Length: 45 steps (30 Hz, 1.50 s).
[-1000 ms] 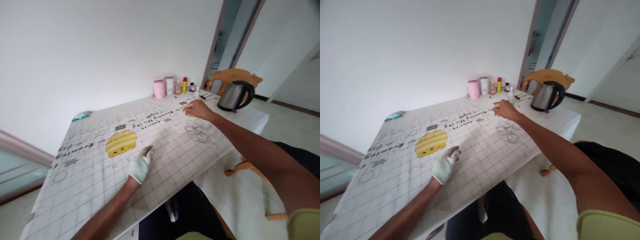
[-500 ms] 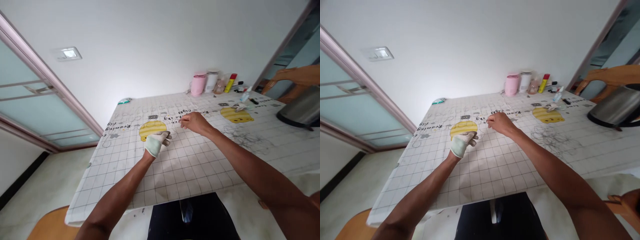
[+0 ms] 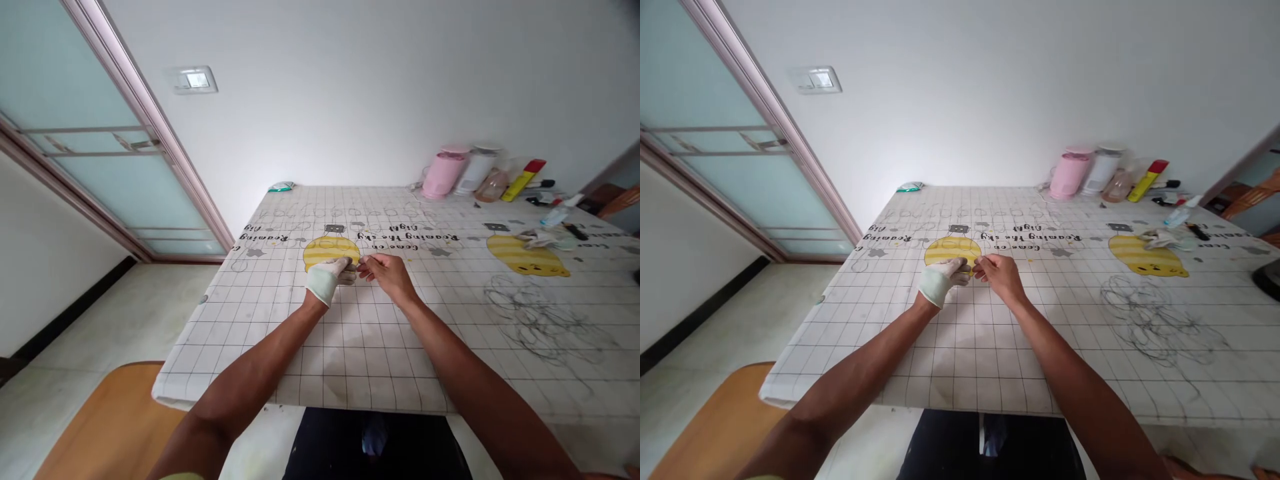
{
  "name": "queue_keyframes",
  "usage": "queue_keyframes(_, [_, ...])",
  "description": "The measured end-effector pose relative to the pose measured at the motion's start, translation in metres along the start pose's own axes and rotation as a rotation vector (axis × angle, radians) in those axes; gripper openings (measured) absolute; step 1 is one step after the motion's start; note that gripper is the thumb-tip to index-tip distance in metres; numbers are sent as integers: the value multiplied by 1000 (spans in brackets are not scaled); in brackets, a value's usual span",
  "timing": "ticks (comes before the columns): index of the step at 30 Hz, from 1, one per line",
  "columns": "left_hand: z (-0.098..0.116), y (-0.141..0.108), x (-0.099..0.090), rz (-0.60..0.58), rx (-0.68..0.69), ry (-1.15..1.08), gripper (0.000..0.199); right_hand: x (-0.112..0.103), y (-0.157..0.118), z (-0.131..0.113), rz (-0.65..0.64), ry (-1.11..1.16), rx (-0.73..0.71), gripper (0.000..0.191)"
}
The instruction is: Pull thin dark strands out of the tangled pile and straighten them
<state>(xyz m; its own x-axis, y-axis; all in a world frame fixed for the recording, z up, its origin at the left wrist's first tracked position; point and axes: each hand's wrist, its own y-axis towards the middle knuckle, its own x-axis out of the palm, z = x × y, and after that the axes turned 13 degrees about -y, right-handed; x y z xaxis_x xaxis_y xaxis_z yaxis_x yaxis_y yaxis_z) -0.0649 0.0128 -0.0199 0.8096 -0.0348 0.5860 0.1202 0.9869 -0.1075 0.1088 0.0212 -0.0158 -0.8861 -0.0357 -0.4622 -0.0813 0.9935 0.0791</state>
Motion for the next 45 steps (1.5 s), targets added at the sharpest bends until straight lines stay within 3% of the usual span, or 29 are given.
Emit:
queue_keyframes(3, [-3,2,-2,40,-18,118,23,10,0,1,61,5,-40,29])
queue_keyframes(8, [-2,5,-1,3,-87,175,22,17,-4,6,68,-51,-84,33])
queue_keyframes(11, [2,0,2,5,-23,189,21,17,-8,5,57,-93,-96,36])
queue_keyframes(14, [3,-4,2,-3,30,144,22,16,-11,1,54,-114,-106,37])
queue_keyframes(22, [-11,8,-14,-117,-24,-18,33,22,-18,1,69,24,-183,37])
queue_keyframes(26, [-6,6,-13,-65,-31,43,30,15,-15,8,-64,68,-186,39])
queue_keyframes(30, [1,0,-8,7,-65,112,27,2,-9,13,-88,210,-158,36])
queue_keyframes(34, [2,-5,-4,-63,-189,52,31,-3,-4,14,-92,332,-211,42])
queue_keyframes(38, [1,-9,-2,-131,-286,14,32,-7,-4,13,-49,356,-285,34])
queue_keyframes(45, [3,-11,-3,-236,-313,61,33,-17,-9,8,-68,364,-309,31])
